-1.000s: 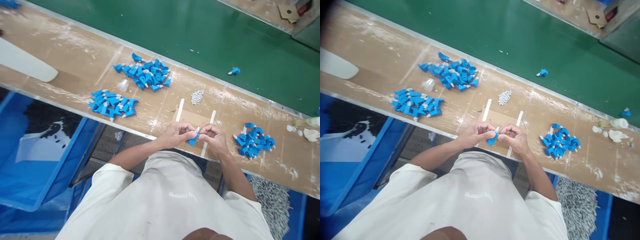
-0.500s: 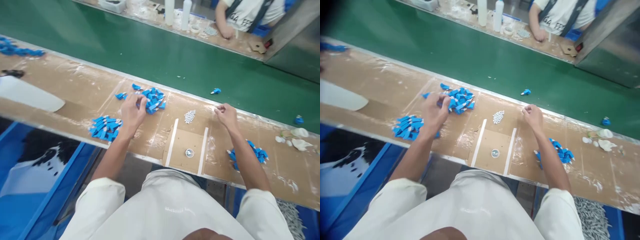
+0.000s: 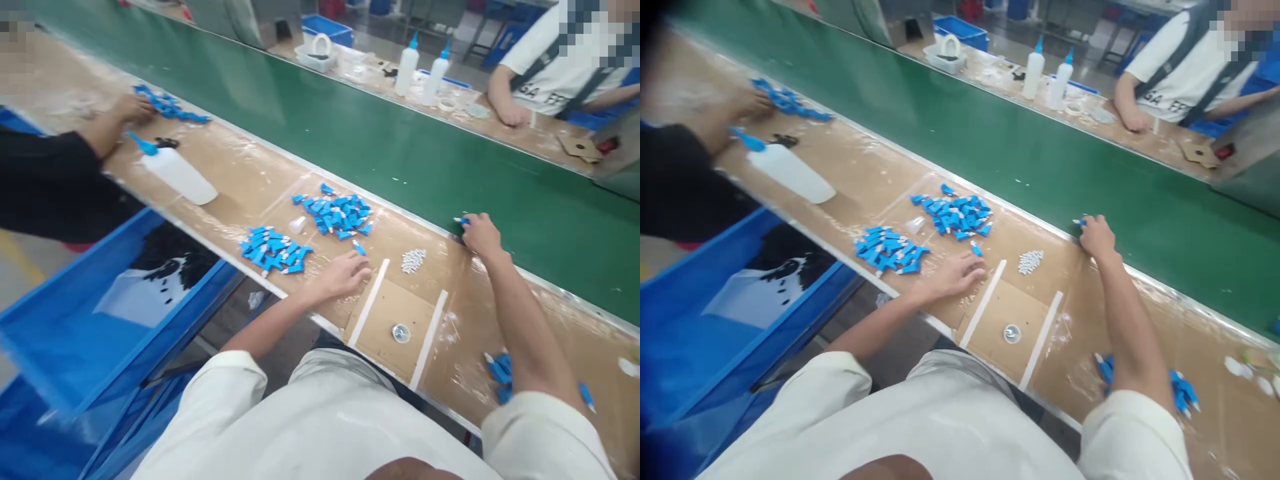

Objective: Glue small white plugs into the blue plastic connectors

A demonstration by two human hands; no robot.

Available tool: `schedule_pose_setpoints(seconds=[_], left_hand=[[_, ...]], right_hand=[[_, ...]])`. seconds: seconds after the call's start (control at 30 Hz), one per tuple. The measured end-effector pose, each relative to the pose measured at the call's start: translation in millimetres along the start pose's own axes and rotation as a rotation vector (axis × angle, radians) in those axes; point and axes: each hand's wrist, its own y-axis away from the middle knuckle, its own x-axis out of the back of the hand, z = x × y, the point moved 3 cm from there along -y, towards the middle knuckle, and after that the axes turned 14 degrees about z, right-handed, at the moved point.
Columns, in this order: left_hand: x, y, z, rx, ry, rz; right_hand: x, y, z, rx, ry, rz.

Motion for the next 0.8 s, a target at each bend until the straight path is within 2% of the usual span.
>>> schedule_pose_setpoints(seconds=[0.1,0.17,0.27,0.33,0.43,0.57,0.67,0.73,0.8], left_hand=[[-11.5,-16.4,-4.2,-0.010,-0.019,-0.052],[-15.1,-28.3,-10.8,0.011,-0.098,-0.028],[-12.7,-35.9,-15.0,0.060,-0.190,0.034],[-9.6,-29.1,-6.4,0.078,-0.150,0.085],[-9.6,-4.1,22.6,0.098,0.092,0.147],[-30.2,31.4,69.6,0.208,0.680,0.021],[-51.8,43.3,91.0,0.357,0.987,0.025],[-63.6,46.1,95.6,0.449,1.065,0.057],[-70.7,47.8,96.1,0.494,1.099,0.062]], right_hand=[[14.1,5.4,-12.7,-0.077,0.001,0.042],[23.4,12.2,-17.6,-0.175,-0.008,0.069],[38.7,31.1,-26.8,-0.243,-0.161,0.101],[50.7,54.0,-34.6,-0.324,-0.344,0.114],[66.6,102.7,-57.0,-0.406,-0.634,0.096],[85.0,170.6,-109.2,-0.350,-0.813,0.118],[102.7,203.3,-147.0,-0.249,-0.787,0.257],[112.8,215.2,-163.4,-0.180,-0.717,0.370],[116.9,223.4,-171.6,-0.157,-0.668,0.429]])
